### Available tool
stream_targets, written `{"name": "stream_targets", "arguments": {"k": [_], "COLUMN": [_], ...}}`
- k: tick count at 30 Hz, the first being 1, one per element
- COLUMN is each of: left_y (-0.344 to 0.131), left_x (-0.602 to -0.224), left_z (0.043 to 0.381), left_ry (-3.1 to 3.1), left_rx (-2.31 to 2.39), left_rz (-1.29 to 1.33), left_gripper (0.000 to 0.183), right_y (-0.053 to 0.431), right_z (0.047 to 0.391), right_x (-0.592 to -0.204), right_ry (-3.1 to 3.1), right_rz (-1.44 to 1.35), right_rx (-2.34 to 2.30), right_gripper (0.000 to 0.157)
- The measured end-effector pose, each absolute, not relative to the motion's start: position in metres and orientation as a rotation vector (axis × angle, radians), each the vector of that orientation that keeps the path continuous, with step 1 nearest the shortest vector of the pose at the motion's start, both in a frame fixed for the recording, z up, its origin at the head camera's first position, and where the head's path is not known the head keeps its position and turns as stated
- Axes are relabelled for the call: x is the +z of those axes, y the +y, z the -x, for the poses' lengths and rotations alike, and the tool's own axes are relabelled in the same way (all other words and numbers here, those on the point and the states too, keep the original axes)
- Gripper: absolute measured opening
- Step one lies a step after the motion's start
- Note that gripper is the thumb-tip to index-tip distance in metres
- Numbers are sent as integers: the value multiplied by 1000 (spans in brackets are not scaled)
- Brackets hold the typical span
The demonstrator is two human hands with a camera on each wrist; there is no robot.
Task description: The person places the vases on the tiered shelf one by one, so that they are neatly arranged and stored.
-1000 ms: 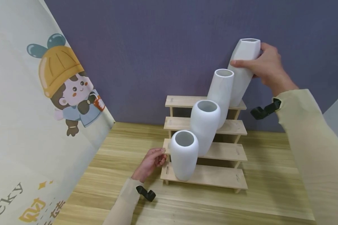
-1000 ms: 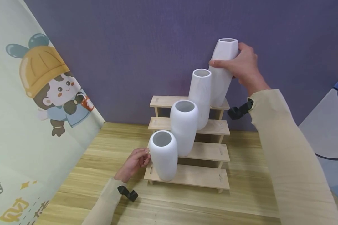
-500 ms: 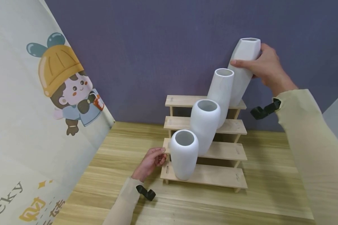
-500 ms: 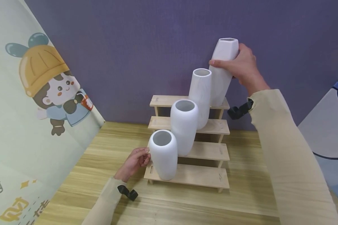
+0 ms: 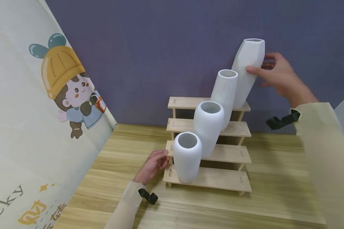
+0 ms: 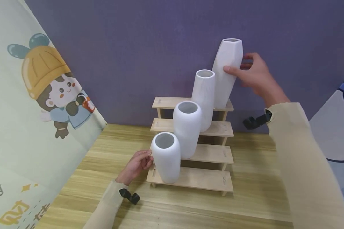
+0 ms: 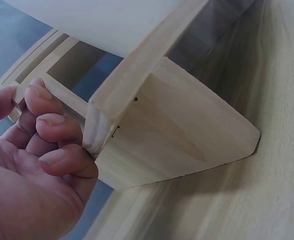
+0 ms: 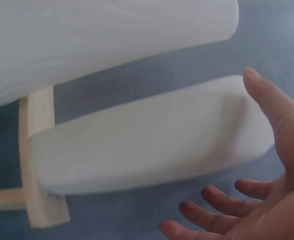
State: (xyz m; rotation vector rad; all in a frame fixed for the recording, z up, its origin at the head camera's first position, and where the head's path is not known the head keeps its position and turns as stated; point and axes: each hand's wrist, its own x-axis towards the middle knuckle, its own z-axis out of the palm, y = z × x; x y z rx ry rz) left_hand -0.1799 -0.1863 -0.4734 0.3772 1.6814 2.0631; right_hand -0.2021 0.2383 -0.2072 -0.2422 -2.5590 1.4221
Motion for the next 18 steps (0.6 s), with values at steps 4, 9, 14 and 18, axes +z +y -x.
{"name": "stream_targets", "arguments": {"k": [4,9,14,18], "left_y": [-188,-189,-187,-188], "left_x": [-472,-470,-468,-465], "left_z": [179,178,179,178], "left_ry": [1688,1718,1754,1779], "left_rx": [2065,2045,2008,2002], "left_rz": [-375,-349,-353,-365], "left_gripper": [39,38,37,37], "right_y": [249,270,289,299], "right_z": [191,175,152,134], "right_x": [-220,-247,-283,-311], "right_ry": [-2578,-2623,-2660,-2686], "right_rz": [225,178,142,139], "right_rx": [1416,1351,1336,1323], "right_gripper": [98,94,91,89]}}
